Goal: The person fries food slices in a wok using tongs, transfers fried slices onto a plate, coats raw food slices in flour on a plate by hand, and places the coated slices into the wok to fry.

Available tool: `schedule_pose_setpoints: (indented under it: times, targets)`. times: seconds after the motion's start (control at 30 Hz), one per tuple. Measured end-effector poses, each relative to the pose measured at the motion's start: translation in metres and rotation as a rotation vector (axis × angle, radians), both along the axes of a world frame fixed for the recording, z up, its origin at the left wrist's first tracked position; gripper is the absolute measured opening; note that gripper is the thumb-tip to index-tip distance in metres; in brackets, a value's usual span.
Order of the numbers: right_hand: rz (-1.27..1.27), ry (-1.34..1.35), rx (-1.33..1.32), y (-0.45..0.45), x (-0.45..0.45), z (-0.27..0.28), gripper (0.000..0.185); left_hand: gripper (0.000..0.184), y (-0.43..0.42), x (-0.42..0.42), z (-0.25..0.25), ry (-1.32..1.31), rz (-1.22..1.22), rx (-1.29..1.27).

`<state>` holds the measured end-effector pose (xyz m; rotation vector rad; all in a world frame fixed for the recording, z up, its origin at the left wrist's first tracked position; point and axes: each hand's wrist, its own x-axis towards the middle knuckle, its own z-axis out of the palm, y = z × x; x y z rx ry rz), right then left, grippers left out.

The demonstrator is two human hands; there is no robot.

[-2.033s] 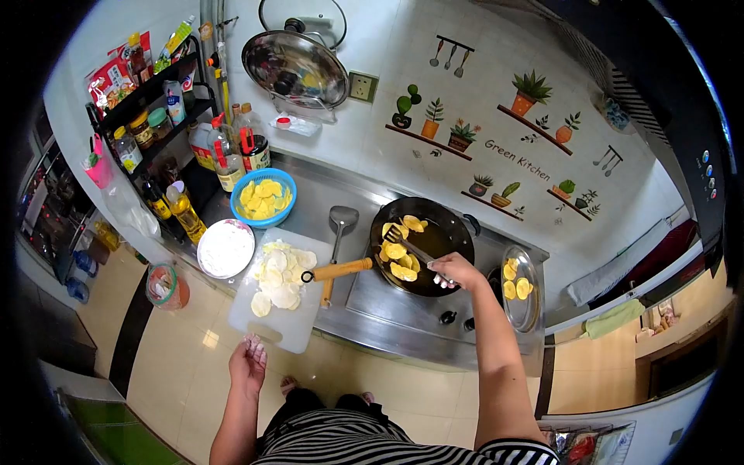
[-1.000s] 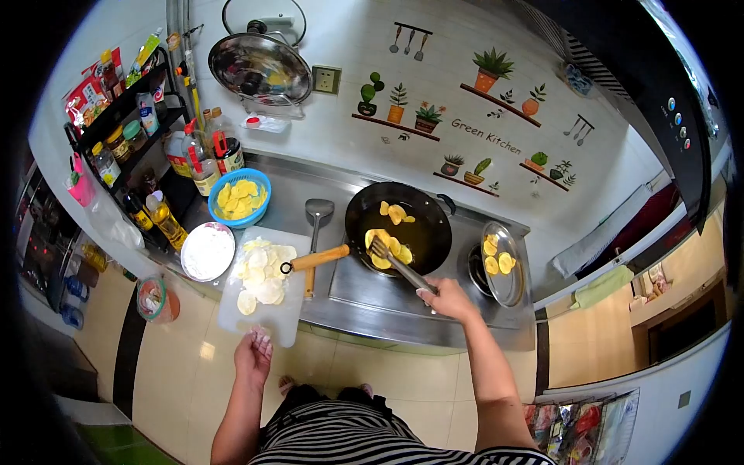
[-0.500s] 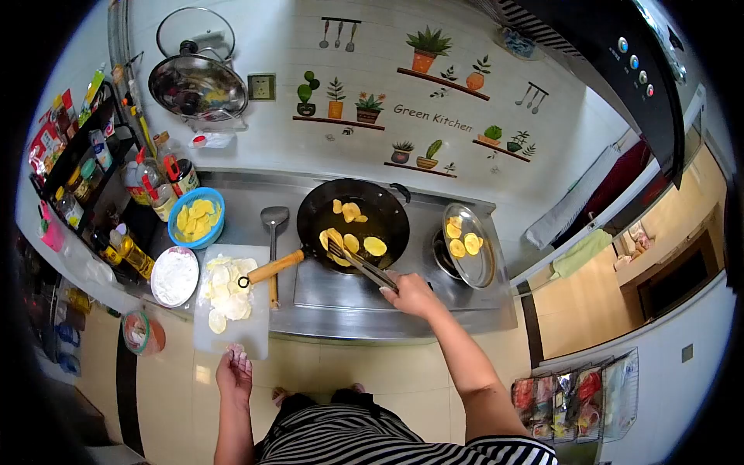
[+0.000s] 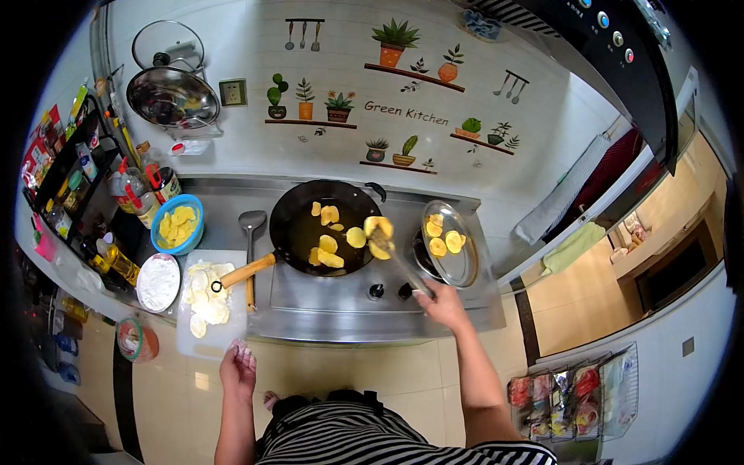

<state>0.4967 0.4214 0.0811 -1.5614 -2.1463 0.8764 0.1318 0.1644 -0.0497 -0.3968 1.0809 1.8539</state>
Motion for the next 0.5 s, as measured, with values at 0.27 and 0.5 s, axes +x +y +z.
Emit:
schedule_pose_setpoints:
  times: [0.27, 0.5]
  targets:
    - [-0.265, -0.124, 0.168, 0.061, 0.111, -0.049, 0.045, 0.023, 0.011, 0.024, -0.009, 0.003, -0.036, 0.046]
    - [-0.383, -0.269, 0.115, 0.067, 0.113, -0.036, 0.055, 0.019, 0.011, 0.033, 0.003, -0.009, 0.027, -0.031]
